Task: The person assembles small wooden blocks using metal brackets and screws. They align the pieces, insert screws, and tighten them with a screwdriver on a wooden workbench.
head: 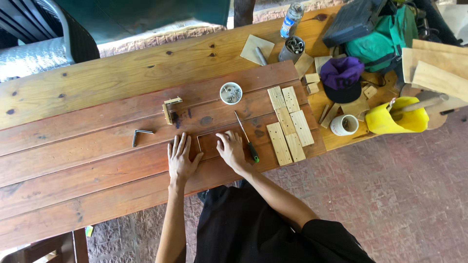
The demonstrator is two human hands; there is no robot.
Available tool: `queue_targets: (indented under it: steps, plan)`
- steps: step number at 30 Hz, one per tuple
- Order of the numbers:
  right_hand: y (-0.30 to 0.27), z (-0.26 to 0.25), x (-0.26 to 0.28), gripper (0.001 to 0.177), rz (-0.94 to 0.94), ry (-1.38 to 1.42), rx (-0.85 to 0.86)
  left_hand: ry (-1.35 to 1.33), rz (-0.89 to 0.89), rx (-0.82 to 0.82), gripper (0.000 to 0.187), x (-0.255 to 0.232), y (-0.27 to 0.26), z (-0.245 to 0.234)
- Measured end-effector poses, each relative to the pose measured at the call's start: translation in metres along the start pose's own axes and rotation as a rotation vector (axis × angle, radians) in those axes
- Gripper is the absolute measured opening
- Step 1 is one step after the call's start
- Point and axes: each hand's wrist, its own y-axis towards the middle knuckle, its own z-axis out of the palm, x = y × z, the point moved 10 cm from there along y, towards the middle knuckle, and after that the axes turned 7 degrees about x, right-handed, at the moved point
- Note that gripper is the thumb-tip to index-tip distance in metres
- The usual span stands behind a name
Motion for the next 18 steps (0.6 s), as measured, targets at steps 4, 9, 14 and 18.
queue_targets:
  steps: [4, 9, 14, 18]
  plan:
    - [-0.001, 0.001, 0.003, 0.031, -0.018, -0.048, 0.005, 0.004, 0.024, -0.058, 0.082, 0.0, -0.003, -0.002]
    - [0.0, -0.003, 0.009, 0.032, -0.025, -0.079, 0.021, 0.002, 0.017, -0.081, 0.083, -0.002, -0.003, -0.007]
    - [0.001, -0.012, 0.015, 0.031, -0.063, -0.076, 0.009, -0.031, -0.016, -0.061, 0.084, 0.002, -0.001, -0.008]
    - [-0.003, -0.008, 0.009, 0.031, -0.042, -0.07, -0.014, -0.023, 0.006, -0.045, 0.083, 0.0, -0.003, -0.004]
